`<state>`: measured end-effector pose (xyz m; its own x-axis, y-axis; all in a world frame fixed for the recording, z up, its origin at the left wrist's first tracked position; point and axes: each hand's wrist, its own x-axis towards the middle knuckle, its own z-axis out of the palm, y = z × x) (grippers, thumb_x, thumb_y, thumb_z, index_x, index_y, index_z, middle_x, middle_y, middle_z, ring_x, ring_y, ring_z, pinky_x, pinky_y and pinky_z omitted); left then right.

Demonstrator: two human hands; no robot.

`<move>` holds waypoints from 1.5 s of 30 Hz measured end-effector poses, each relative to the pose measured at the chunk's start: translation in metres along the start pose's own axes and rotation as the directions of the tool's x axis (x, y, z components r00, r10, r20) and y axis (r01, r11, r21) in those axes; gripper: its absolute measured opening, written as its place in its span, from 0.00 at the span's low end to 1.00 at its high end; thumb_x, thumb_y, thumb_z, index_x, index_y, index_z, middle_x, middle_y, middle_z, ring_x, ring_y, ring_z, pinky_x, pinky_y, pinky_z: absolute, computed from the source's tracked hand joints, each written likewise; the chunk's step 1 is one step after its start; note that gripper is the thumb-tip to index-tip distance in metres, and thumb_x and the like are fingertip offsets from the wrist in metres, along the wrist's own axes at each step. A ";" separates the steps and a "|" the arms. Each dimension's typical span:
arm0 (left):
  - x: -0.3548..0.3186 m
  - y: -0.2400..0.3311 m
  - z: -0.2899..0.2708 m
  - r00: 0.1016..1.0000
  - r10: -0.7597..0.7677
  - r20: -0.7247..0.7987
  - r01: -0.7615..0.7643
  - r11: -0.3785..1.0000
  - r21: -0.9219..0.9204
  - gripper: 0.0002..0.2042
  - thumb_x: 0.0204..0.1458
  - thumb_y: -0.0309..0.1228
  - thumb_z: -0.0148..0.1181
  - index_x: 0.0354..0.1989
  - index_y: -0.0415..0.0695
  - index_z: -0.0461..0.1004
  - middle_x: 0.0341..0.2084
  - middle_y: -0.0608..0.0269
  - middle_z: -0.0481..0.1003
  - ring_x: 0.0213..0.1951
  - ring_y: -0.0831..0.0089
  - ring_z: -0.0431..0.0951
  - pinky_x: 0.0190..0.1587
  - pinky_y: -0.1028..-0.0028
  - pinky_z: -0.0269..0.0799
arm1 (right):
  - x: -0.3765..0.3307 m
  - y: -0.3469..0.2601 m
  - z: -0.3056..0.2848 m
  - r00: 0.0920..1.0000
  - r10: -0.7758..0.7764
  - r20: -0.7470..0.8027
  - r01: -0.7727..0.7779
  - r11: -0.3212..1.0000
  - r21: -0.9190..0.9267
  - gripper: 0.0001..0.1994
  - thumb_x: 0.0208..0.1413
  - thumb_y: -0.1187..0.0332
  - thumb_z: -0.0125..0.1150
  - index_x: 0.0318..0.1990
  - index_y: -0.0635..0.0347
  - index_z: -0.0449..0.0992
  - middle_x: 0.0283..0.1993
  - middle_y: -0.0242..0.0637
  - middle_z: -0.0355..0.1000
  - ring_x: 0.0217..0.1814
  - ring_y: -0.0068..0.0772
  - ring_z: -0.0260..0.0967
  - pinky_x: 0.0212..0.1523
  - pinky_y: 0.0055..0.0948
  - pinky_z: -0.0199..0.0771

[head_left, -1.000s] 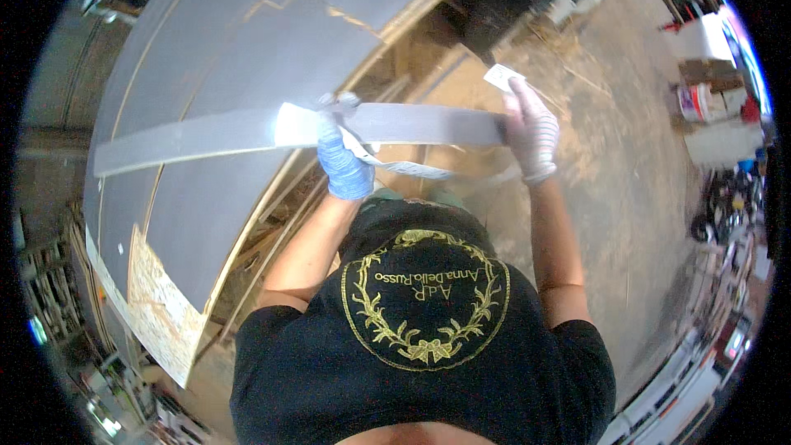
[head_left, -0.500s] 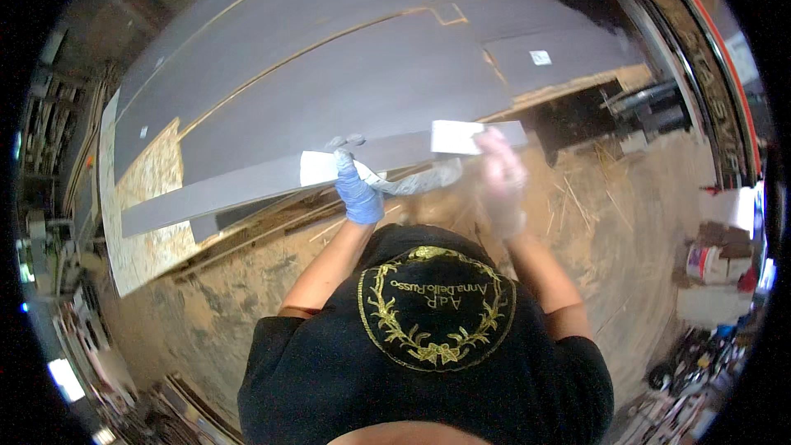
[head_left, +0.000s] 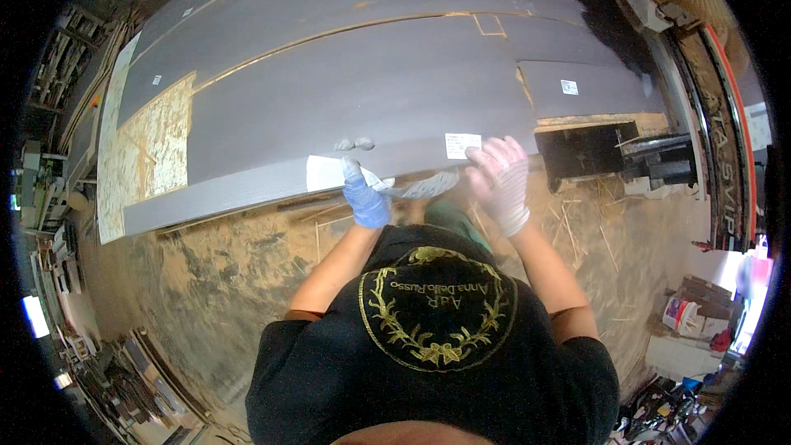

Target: The person moves a large brown board across the workshop floor, then picks up and stacks several gray rectangular panels on a workbench. They wipe the panels with a white cloth and place them on a pile. The person also handles a long strip of material and places it on the pile.

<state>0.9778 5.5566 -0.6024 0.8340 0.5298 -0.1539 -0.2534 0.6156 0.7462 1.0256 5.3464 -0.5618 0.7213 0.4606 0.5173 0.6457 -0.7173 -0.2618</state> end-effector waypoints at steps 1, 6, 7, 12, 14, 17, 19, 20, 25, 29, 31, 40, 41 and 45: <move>-0.001 -0.002 -0.004 0.999 -0.026 -0.032 0.028 0.998 0.063 0.19 0.54 0.48 0.49 0.47 0.50 0.63 0.42 0.63 0.67 0.46 0.70 0.68 0.50 0.67 0.65 | 0.000 0.005 0.003 0.999 0.019 0.042 -0.019 1.000 0.004 0.14 0.38 0.61 0.61 0.35 0.52 0.73 0.36 0.36 0.70 0.45 0.40 0.64 0.53 0.43 0.56; -0.005 -0.006 0.019 0.997 0.071 0.020 -0.070 0.997 -0.034 0.15 0.56 0.44 0.45 0.47 0.50 0.61 0.39 0.63 0.67 0.45 0.69 0.66 0.51 0.65 0.63 | 0.021 0.006 -0.008 0.992 0.103 0.070 -0.102 0.995 -0.007 0.23 0.36 0.51 0.61 0.38 0.57 0.71 0.52 0.48 0.61 0.56 0.43 0.57 0.58 0.47 0.49; -0.003 -0.009 0.023 0.997 0.077 0.029 -0.075 0.995 -0.067 0.15 0.56 0.43 0.44 0.48 0.50 0.60 0.40 0.63 0.66 0.47 0.69 0.65 0.52 0.64 0.62 | 0.028 0.007 -0.014 0.983 0.112 0.147 -0.114 0.994 0.004 0.27 0.36 0.48 0.61 0.41 0.58 0.71 0.55 0.50 0.58 0.58 0.44 0.54 0.59 0.48 0.47; 0.005 -0.037 0.043 0.995 0.096 -0.012 -0.097 0.991 -0.097 0.16 0.56 0.46 0.46 0.45 0.49 0.62 0.39 0.64 0.68 0.45 0.71 0.66 0.51 0.66 0.62 | 0.028 0.046 -0.014 0.911 -0.230 0.343 0.182 0.969 0.166 0.36 0.43 0.42 0.54 0.53 0.63 0.64 0.55 0.45 0.62 0.59 0.44 0.56 0.60 0.45 0.48; 0.006 -0.049 0.044 0.994 0.087 -0.061 -0.090 0.995 -0.039 0.16 0.56 0.45 0.46 0.45 0.48 0.62 0.38 0.64 0.68 0.44 0.71 0.67 0.50 0.67 0.63 | 0.027 0.083 -0.023 0.859 -0.210 0.467 0.181 0.978 0.108 0.33 0.43 0.42 0.54 0.49 0.61 0.67 0.51 0.44 0.65 0.54 0.42 0.60 0.57 0.44 0.53; 0.015 -0.061 0.034 0.987 0.148 -0.055 -0.146 0.988 0.048 0.16 0.56 0.45 0.48 0.45 0.47 0.62 0.38 0.63 0.69 0.42 0.71 0.68 0.49 0.67 0.64 | 0.027 0.174 -0.030 0.753 -0.022 0.657 0.130 0.985 -0.116 0.27 0.43 0.43 0.54 0.41 0.56 0.71 0.40 0.42 0.69 0.46 0.37 0.65 0.51 0.41 0.61; 0.017 -0.065 0.035 0.972 0.231 -0.052 -0.229 0.972 0.047 0.16 0.55 0.45 0.48 0.45 0.48 0.62 0.38 0.62 0.68 0.42 0.71 0.68 0.48 0.67 0.65 | 0.029 0.243 -0.040 0.855 0.195 0.481 -0.082 0.966 -0.246 0.26 0.40 0.43 0.57 0.41 0.53 0.69 0.39 0.39 0.67 0.46 0.33 0.64 0.49 0.37 0.63; 0.015 -0.063 0.040 0.969 0.237 -0.066 -0.231 0.969 0.087 0.16 0.55 0.44 0.49 0.45 0.48 0.63 0.38 0.63 0.68 0.43 0.71 0.68 0.49 0.67 0.63 | 0.040 0.270 -0.050 0.798 0.298 0.524 -0.079 0.914 -0.399 0.30 0.38 0.44 0.59 0.46 0.53 0.67 0.44 0.39 0.66 0.50 0.34 0.62 0.51 0.36 0.62; 0.007 -0.061 0.052 0.960 0.273 -0.058 -0.265 0.957 0.118 0.15 0.55 0.44 0.49 0.45 0.51 0.62 0.38 0.65 0.68 0.45 0.73 0.67 0.52 0.67 0.60 | 0.092 0.395 -0.045 0.658 0.342 0.670 0.083 0.852 -0.516 0.47 0.33 0.46 0.66 0.61 0.56 0.53 0.62 0.42 0.55 0.66 0.39 0.49 0.63 0.33 0.50; 0.006 -0.056 0.065 0.914 0.354 -0.198 -0.323 0.930 0.174 0.15 0.55 0.44 0.49 0.46 0.51 0.63 0.37 0.64 0.69 0.38 0.74 0.69 0.41 0.73 0.66 | 0.138 0.435 -0.024 0.376 0.372 0.849 0.144 0.881 -0.450 0.41 0.29 0.50 0.70 0.55 0.54 0.63 0.55 0.43 0.62 0.58 0.43 0.59 0.57 0.37 0.60; 0.006 -0.060 0.053 0.871 0.384 -0.305 -0.322 0.917 0.233 0.15 0.55 0.44 0.49 0.47 0.51 0.63 0.36 0.64 0.69 0.34 0.76 0.69 0.32 0.76 0.69 | 0.150 0.452 -0.002 0.291 0.334 0.897 0.100 0.921 -0.375 0.37 0.28 0.50 0.71 0.51 0.54 0.66 0.51 0.44 0.65 0.54 0.44 0.63 0.53 0.37 0.63; 0.000 -0.060 0.054 0.796 0.446 -0.409 -0.370 0.894 0.253 0.20 0.54 0.46 0.51 0.50 0.51 0.60 0.38 0.65 0.69 0.35 0.75 0.70 0.37 0.75 0.70 | 0.151 0.507 0.051 0.238 0.220 0.946 -0.230 0.959 -0.165 0.24 0.39 0.46 0.65 0.34 0.57 0.70 0.34 0.43 0.73 0.39 0.44 0.69 0.41 0.35 0.67; -0.001 -0.060 0.052 0.792 0.428 -0.437 -0.362 0.904 0.229 0.19 0.54 0.45 0.51 0.50 0.50 0.60 0.38 0.63 0.69 0.37 0.73 0.70 0.39 0.72 0.69 | 0.142 0.510 0.045 0.362 0.256 0.896 -0.257 0.952 -0.168 0.23 0.41 0.45 0.62 0.31 0.58 0.70 0.32 0.46 0.72 0.36 0.45 0.68 0.38 0.35 0.67; -0.005 -0.072 0.007 0.728 0.396 -0.559 -0.302 0.918 0.257 0.20 0.55 0.42 0.49 0.53 0.46 0.61 0.41 0.59 0.71 0.44 0.69 0.70 0.50 0.66 0.64 | 0.125 0.501 0.051 0.727 0.297 0.619 -0.327 0.942 -0.068 0.20 0.43 0.52 0.60 0.22 0.62 0.68 0.20 0.43 0.66 0.21 0.40 0.59 0.27 0.34 0.62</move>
<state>0.9948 5.5056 -0.6508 0.2325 0.9561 -0.1785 -0.3583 0.2548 0.8981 1.4523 5.0716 -0.6700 0.8714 0.4454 -0.2059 0.3555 -0.8623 -0.3607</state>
